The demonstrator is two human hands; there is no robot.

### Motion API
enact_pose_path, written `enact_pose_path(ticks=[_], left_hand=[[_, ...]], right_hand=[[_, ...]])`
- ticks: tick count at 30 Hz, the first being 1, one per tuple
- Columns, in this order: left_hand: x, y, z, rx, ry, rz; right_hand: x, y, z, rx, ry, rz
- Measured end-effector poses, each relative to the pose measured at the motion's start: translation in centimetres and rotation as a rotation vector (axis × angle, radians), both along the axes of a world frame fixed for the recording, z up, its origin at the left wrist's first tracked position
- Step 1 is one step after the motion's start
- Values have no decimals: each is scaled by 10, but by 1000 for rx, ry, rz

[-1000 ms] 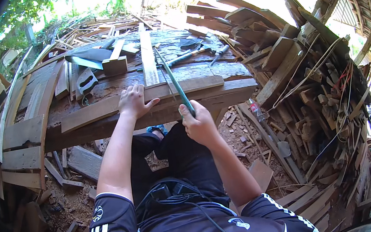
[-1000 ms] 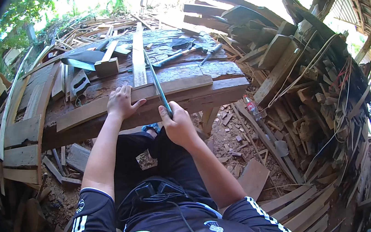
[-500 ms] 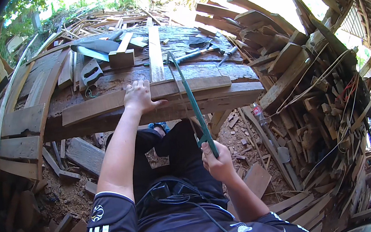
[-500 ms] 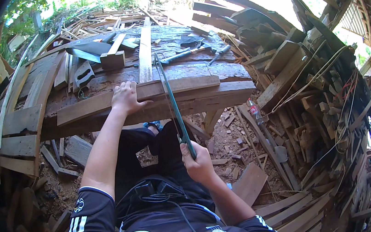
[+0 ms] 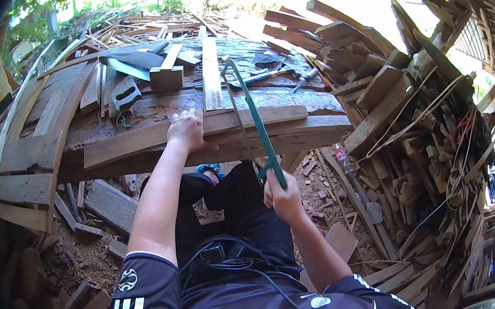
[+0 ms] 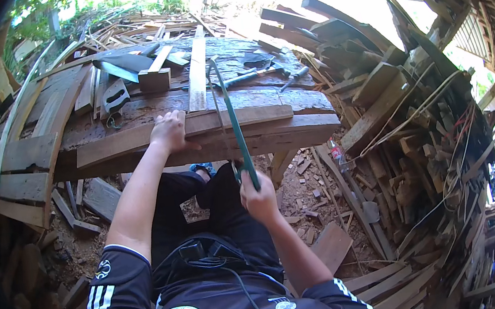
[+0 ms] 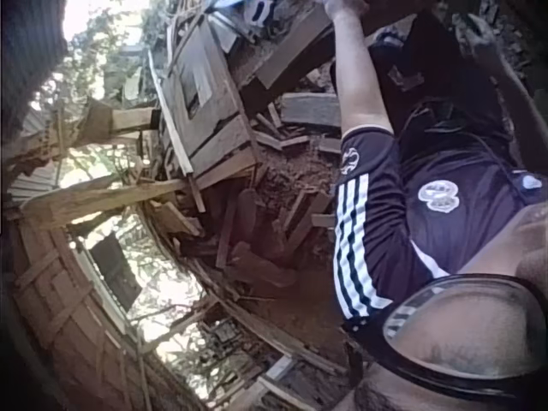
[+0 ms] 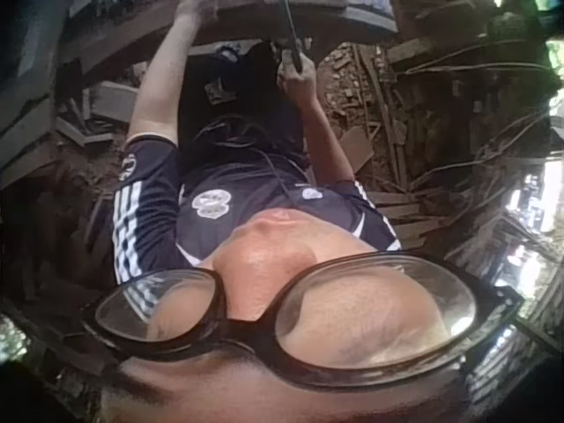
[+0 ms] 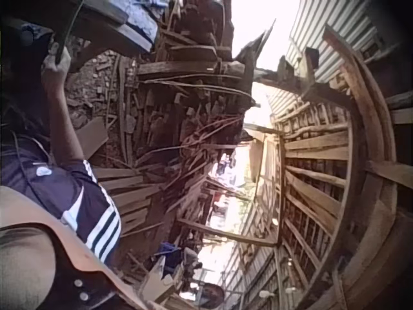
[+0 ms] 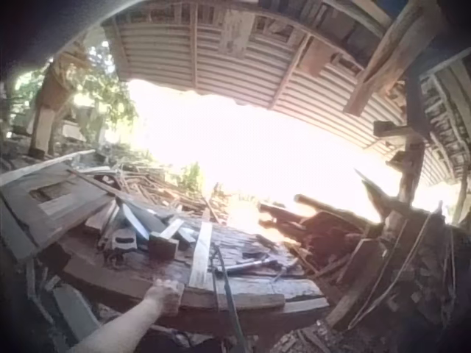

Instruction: Use a handsaw to cut pieces of wood in a workshop.

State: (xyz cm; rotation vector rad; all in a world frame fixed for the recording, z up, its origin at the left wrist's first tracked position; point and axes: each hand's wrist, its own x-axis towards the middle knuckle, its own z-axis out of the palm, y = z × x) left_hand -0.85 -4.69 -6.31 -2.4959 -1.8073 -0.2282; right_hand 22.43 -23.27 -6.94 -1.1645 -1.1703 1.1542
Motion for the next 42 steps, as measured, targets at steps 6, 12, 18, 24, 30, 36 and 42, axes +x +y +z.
enact_pose_path(ticks=[6,12,18,24,30,36,42], left_hand=[[-2,4,-14,58,-23,-66],[-3,3,-23,137,-10,-137],[5,-2,-15,142,42,-183],[11,4,-11,159,-10,-172],[13,7,-15,159,-29,-152],[17,4,-12,116,-48,-110],[13,5,-22,164,-76,-105]], right_hand=[[0,-38,18,-88,-3,-31],[12,-46,42,-121,51,36],[13,-51,44,-137,67,19],[17,-30,15,-61,-14,18],[13,47,19,-45,95,37],[9,77,36,-65,88,60],[20,-15,35,-111,-75,-11]])
